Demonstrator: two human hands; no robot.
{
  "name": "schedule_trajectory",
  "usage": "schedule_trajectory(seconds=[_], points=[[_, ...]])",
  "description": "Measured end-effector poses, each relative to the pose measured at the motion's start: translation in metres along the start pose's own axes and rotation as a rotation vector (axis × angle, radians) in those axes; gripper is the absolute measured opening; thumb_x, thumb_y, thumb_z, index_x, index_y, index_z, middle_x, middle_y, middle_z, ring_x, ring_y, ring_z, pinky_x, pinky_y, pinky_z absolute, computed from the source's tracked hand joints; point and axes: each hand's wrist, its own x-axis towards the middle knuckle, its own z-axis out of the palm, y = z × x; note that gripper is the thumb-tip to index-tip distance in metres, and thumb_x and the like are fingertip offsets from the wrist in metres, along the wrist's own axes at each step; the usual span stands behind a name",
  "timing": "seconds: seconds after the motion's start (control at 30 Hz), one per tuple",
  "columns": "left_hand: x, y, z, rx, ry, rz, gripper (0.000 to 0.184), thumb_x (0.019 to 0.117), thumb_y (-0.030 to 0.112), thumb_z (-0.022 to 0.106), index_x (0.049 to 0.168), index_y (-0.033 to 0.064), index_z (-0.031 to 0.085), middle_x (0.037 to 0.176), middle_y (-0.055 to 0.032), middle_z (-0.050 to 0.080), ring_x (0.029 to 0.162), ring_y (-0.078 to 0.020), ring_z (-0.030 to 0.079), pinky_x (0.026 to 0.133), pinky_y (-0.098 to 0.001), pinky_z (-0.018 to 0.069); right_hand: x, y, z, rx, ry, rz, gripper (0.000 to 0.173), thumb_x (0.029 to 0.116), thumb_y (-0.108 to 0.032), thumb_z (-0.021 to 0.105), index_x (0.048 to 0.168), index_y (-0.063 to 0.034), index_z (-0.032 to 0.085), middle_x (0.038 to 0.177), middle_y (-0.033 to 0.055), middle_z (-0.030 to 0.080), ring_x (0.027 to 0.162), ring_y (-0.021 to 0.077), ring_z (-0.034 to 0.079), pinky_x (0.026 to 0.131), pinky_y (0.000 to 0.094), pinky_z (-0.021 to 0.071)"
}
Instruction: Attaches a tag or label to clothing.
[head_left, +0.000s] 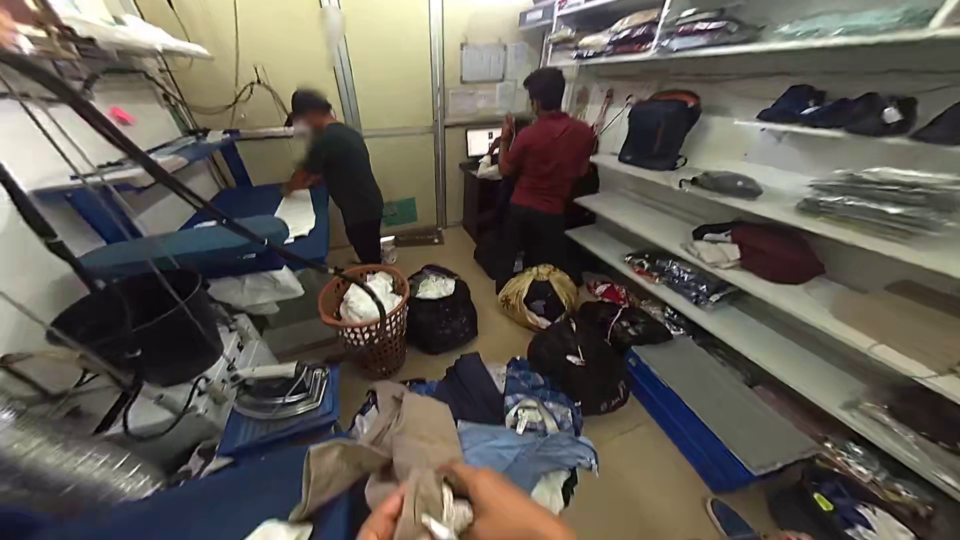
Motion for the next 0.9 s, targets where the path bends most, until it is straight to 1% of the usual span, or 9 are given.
schedule_trajectory(seconds=[0.07, 0.13, 0.23, 0.33, 0.47, 0.53, 0.63, 0.8, 0.9], points=[[0.001, 0.005, -0.006, -0.171, 0.114, 0.063, 0.053, 0.0864, -0.003, 0.061, 0.139, -0.0052, 0.052, 0.124, -0.0152, 0.068, 0.109, -0.0232, 0.068, 0.094, -0.045, 0.0576, 0.003, 0.003, -0.023, 0.105, -0.008, -0.003, 0.05, 0.0795, -0.03, 0.087, 0.122, -0.0097, 0.068, 0.101, 0.009, 0.073, 0.092, 0.0222, 0.07, 0.085, 0.0495, 0.0585], [0.002, 0.011, -0.016, -0.261, 0.179, 0.109, 0.059, 0.0871, 0.006, 0.07, 0.143, -0.0019, 0.052, 0.13, -0.0181, 0.065, 0.114, -0.0269, 0.067, 0.096, -0.0463, 0.0576, 0.002, -0.006, -0.034, 0.264, 0.044, 0.009, 0.036, 0.0833, -0.028, 0.084, 0.11, -0.0084, 0.071, 0.094, 0.0043, 0.073, 0.085, 0.015, 0.071, 0.081, 0.0405, 0.0604], [0.003, 0.015, -0.023, -0.005, 0.193, 0.078, 0.073, 0.0871, 0.027, 0.078, 0.144, -0.0041, 0.045, 0.128, -0.0197, 0.065, 0.112, -0.0284, 0.067, 0.094, -0.0437, 0.0578, 0.007, -0.032, -0.039, 0.534, 0.279, 0.132, 0.034, 0.0835, -0.02, 0.081, 0.11, -0.0034, 0.068, 0.096, 0.0076, 0.074, 0.087, 0.0182, 0.072, 0.081, 0.0395, 0.0622], [-0.005, -0.005, -0.01, 0.321, 0.123, -0.075, 0.066, 0.0879, 0.031, 0.077, 0.138, -0.0051, 0.052, 0.122, -0.0143, 0.068, 0.109, -0.024, 0.068, 0.091, -0.0404, 0.0596, 0.01, -0.058, -0.042, 0.705, 0.367, 0.247, 0.052, 0.0804, -0.019, 0.085, 0.124, -0.0013, 0.062, 0.106, 0.0124, 0.073, 0.094, 0.0228, 0.073, 0.086, 0.0414, 0.0632], [-0.014, -0.011, 0.008, 0.175, 0.12, -0.088, 0.055, 0.0918, 0.022, 0.075, 0.131, -0.0088, 0.052, 0.115, -0.0114, 0.071, 0.105, -0.0168, 0.069, 0.095, -0.0367, 0.058, 0.01, -0.079, -0.034, 0.587, 0.133, 0.207, 0.066, 0.0736, -0.023, 0.091, 0.126, -0.0048, 0.056, 0.105, 0.0073, 0.072, 0.093, 0.0176, 0.072, 0.084, 0.0386, 0.0622], [-0.015, -0.005, 0.013, 0.1, 0.265, -0.017, 0.051, 0.0871, 0.015, 0.079, 0.125, -0.0084, 0.055, 0.108, -0.0074, 0.073, 0.101, -0.0129, 0.07, 0.095, -0.0335, 0.0579, 0.013, -0.074, -0.027, 0.568, 0.002, 0.188, 0.069, 0.0722, -0.028, 0.092, 0.125, -0.0062, 0.054, 0.103, 0.006, 0.07, 0.091, 0.0155, 0.07, 0.083, 0.0367, 0.0607], [-0.014, -0.002, 0.012, 0.05, 0.451, 0.051, 0.056, 0.0854, 0.008, 0.08, 0.128, -0.0088, 0.049, 0.107, -0.0101, 0.072, 0.1, -0.0157, 0.071, 0.093, -0.0365, 0.0596, 0.017, -0.063, -0.033, 0.602, -0.071, 0.207, 0.073, 0.0734, -0.043, 0.09, 0.126, -0.0072, 0.054, 0.103, 0.0052, 0.069, 0.092, 0.015, 0.069, 0.084, 0.0365, 0.06], [-0.013, 0.019, 0.016, 0.033, 0.726, 0.106, 0.037, 0.0892, 0.002, 0.072, 0.121, -0.0072, 0.055, 0.094, -0.0095, 0.074, 0.085, -0.0157, 0.074, 0.08, -0.0347, 0.0636, 0.015, -0.043, -0.043, 0.581, 0.087, 0.215, 0.049, 0.0846, -0.039, 0.083, 0.116, -0.0061, 0.064, 0.097, 0.0071, 0.072, 0.088, 0.0177, 0.071, 0.083, 0.0387, 0.0604], [-0.016, 0.019, 0.019, -0.041, 0.65, 0.061, 0.043, 0.0897, -0.001, 0.068, 0.128, -0.0089, 0.05, 0.101, -0.0164, 0.071, 0.089, -0.0222, 0.073, 0.081, -0.0393, 0.0635, 0.017, -0.025, -0.046, 0.003, 0.339, 0.24, 0.05, 0.0867, -0.052, 0.074, 0.116, -0.012, 0.069, 0.101, 0.0058, 0.072, 0.094, 0.0211, 0.07, 0.084, 0.0482, 0.0586]])
